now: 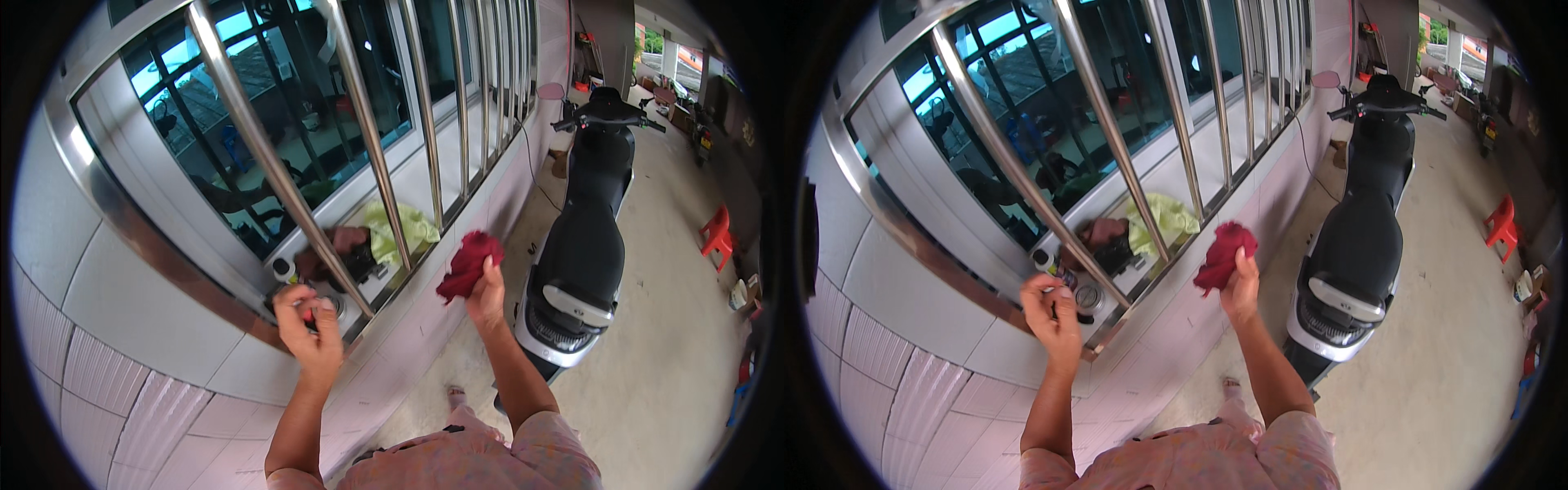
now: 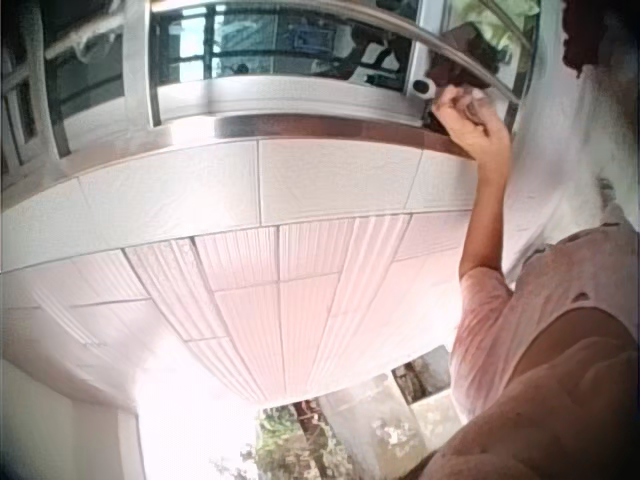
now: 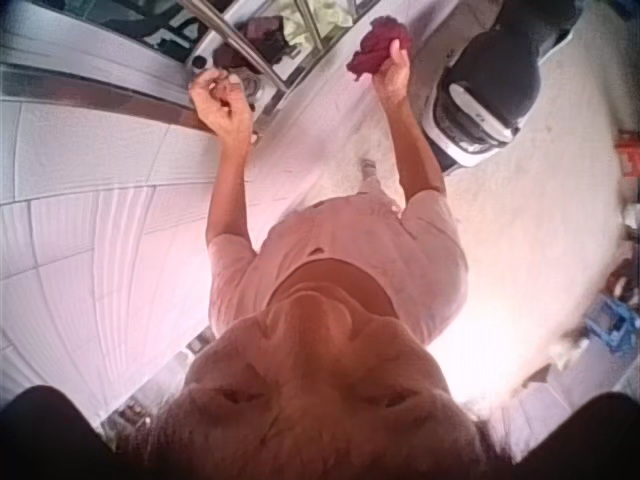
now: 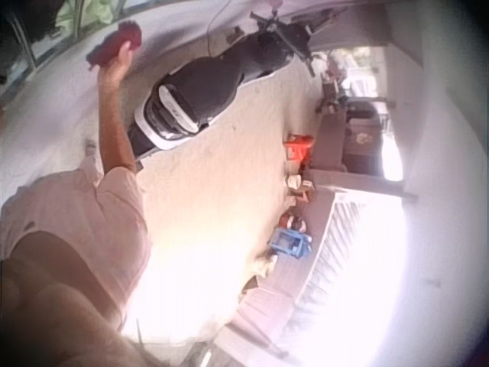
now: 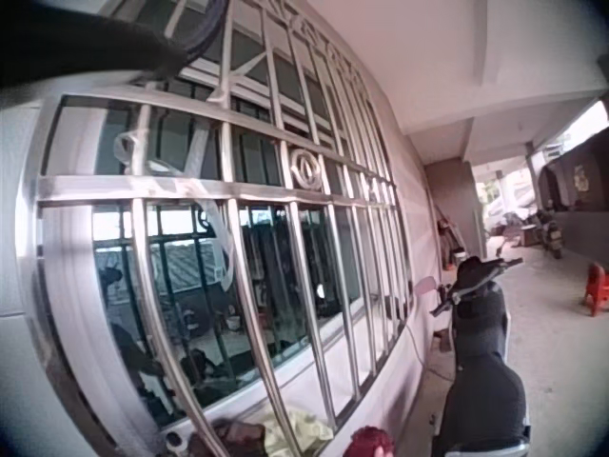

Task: The person wipes a window sill and frame with a cloth, then uses the same cloth to wipe the seat, handlebars, console, and side panel of a scooter.

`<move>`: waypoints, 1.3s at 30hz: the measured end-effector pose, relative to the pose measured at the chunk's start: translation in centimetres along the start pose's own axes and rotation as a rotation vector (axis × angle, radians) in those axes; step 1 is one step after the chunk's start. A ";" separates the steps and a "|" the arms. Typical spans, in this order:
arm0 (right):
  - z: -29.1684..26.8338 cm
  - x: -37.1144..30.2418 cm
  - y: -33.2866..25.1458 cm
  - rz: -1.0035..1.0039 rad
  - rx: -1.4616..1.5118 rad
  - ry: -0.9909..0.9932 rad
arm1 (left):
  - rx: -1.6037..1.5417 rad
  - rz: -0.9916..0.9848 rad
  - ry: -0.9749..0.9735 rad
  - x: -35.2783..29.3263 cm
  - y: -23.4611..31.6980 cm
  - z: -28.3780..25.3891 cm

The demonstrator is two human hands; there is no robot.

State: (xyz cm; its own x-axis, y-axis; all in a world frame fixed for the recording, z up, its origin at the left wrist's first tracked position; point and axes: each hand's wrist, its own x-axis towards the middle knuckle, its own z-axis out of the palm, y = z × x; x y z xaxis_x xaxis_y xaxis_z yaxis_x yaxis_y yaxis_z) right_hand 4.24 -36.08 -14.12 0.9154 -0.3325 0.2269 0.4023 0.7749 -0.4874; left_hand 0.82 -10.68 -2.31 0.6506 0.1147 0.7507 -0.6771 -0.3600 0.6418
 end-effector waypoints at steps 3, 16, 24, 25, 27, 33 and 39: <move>5.8 6.2 -4.9 -0.204 -0.065 -0.130 | -0.181 0.012 0.140 3.4 -0.6 2.8; 27.0 27.6 -9.9 -1.228 -0.874 -0.341 | -0.239 -0.127 0.296 8.9 0.1 8.4; 17.4 24.0 -3.4 -0.761 -0.989 -0.297 | -0.121 -0.104 0.375 8.7 0.4 7.8; 15.6 22.4 -2.1 -0.652 -0.909 -0.328 | -0.117 -0.101 0.379 8.6 0.4 7.4; 9.3 20.7 -0.6 -0.499 -0.959 -0.289 | -0.147 -0.116 0.360 8.5 -0.1 8.5; -0.5 18.1 3.9 -0.190 -0.620 0.116 | -0.225 -0.129 0.274 8.5 -0.1 8.0; 7.5 21.4 -5.5 -0.626 0.045 0.122 | -0.205 -0.108 0.295 8.5 0.0 7.7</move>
State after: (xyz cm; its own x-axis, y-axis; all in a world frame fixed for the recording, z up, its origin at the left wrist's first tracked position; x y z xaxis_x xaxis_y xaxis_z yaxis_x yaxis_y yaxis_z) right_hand 21.51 -43.39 -0.31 0.5035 -0.7860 0.3587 0.8628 0.4352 -0.2573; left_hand 9.01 -16.82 2.83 0.6151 0.4149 0.6705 -0.6842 -0.1418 0.7154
